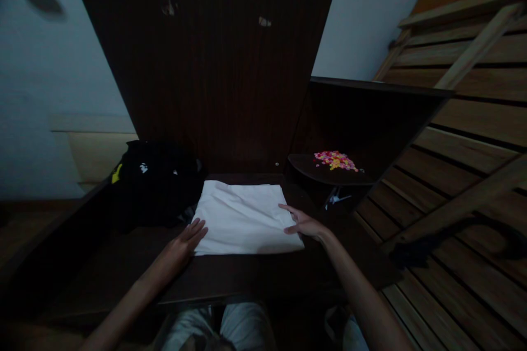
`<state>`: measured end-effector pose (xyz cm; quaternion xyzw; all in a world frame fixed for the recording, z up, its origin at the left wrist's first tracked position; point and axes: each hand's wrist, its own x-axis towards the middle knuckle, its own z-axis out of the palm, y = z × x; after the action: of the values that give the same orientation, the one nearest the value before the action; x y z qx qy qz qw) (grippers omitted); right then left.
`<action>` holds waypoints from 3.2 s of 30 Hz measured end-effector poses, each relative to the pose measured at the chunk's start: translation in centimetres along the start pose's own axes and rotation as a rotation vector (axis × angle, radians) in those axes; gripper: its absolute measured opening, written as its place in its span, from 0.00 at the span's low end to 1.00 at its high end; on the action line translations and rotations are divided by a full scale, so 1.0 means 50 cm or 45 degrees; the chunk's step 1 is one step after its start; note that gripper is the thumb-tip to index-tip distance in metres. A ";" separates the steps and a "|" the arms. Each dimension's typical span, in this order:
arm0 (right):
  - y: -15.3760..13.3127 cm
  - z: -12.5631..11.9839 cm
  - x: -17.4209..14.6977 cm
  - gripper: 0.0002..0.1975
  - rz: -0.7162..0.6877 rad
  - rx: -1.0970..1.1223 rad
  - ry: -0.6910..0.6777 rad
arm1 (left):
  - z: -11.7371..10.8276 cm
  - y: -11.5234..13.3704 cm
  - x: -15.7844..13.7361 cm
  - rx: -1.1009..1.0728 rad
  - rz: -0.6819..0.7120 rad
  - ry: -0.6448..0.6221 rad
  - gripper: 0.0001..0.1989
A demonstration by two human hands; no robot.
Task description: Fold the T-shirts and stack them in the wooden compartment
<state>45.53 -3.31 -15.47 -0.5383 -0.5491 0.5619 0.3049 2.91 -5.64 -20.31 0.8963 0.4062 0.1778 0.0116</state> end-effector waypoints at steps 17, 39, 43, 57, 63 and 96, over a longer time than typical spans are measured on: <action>-0.216 0.364 0.416 0.07 -0.585 -0.669 0.077 | 0.027 0.017 -0.015 -0.054 -0.162 0.047 0.45; -0.202 0.263 0.451 0.19 -0.333 -0.635 0.050 | 0.003 0.020 -0.015 0.121 0.015 0.091 0.34; -0.188 0.195 0.430 0.17 -0.182 -0.607 -0.149 | -0.004 0.054 0.006 0.118 0.177 0.060 0.30; -0.139 0.176 0.427 0.10 -0.427 -0.750 0.145 | 0.009 0.093 0.014 0.120 0.246 -0.036 0.32; -0.140 0.070 0.387 0.10 -0.212 -0.971 0.003 | 0.033 0.146 0.064 0.156 0.366 0.020 0.27; -0.083 -0.071 0.286 0.21 -0.205 -0.475 0.398 | 0.115 0.349 0.233 -0.034 0.374 0.123 0.24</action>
<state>44.48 11.95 -14.75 -0.6202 -0.6303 0.3348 0.3254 24.51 -8.08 -19.21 0.9362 0.2684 0.2258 -0.0223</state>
